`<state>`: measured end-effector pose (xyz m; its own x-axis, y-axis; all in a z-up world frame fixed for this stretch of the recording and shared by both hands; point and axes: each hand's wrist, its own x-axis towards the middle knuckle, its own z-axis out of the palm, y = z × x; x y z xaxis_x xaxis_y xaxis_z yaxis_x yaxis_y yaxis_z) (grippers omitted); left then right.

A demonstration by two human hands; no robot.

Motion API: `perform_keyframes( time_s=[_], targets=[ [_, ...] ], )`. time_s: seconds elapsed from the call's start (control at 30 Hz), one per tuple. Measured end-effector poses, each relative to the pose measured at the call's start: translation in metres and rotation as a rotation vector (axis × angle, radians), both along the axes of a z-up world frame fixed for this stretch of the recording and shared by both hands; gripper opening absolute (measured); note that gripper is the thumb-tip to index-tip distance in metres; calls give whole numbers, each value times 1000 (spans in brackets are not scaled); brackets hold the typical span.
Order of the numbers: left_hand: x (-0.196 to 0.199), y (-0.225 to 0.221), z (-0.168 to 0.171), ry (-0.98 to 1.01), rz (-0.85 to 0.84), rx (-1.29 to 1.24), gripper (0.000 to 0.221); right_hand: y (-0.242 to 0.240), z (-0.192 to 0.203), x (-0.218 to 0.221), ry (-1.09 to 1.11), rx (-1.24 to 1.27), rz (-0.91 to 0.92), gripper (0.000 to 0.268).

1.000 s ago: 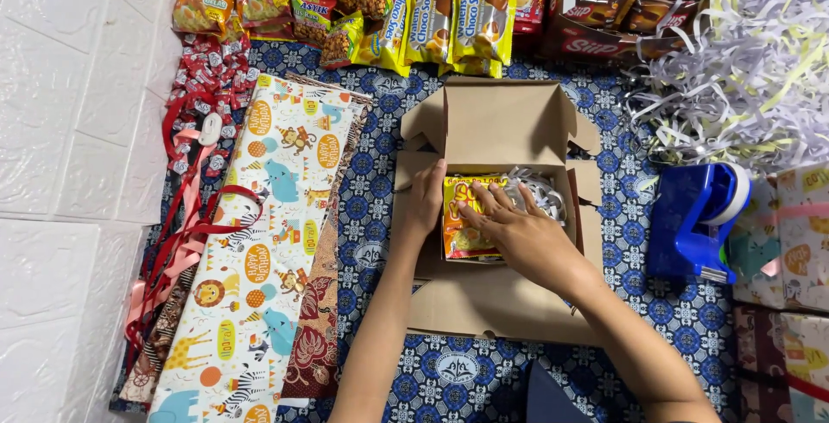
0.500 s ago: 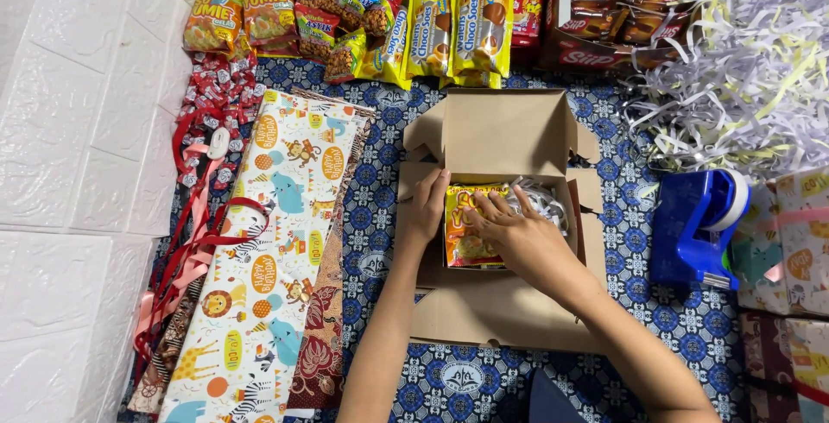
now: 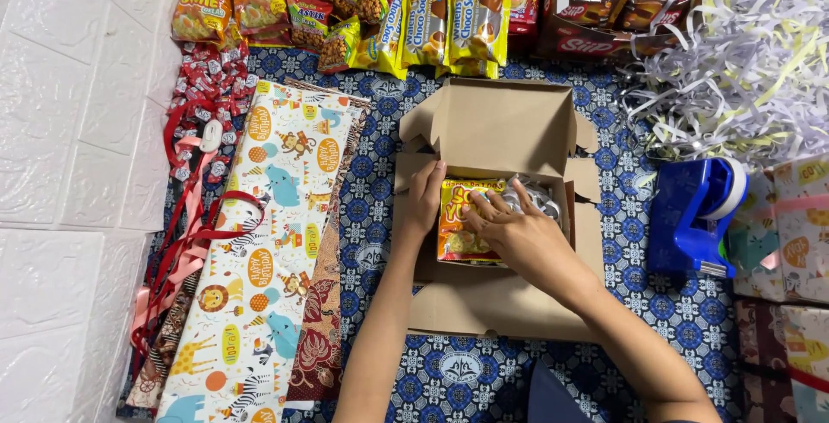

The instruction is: A person is seen filling a small cardboard box with various snack packets and then wrapping the box with decorative paper.

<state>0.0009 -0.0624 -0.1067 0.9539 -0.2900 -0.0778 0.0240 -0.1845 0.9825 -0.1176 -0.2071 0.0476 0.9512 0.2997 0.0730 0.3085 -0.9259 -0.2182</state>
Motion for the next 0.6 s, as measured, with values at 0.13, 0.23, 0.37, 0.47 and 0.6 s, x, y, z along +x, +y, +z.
perform_keyframes(
  time_s=[0.13,0.23,0.37,0.47,0.6],
  targets=[
    [-6,-1,8,24,22,-16,44,1,-18,-3,-47,-69,20,32],
    [-8,0,15,34,44,-27,44,2,-17,-4,-62,-77,36,37],
    [-4,7,20,-46,-24,-68,42,2,-3,-2,-85,-31,48,39],
    [-4,8,37,-34,-7,-39,42,11,37,13,1,111,21,15],
    [-11,12,15,-122,-6,111,38,37,81,59,-230,247,-45,18]
  ],
)
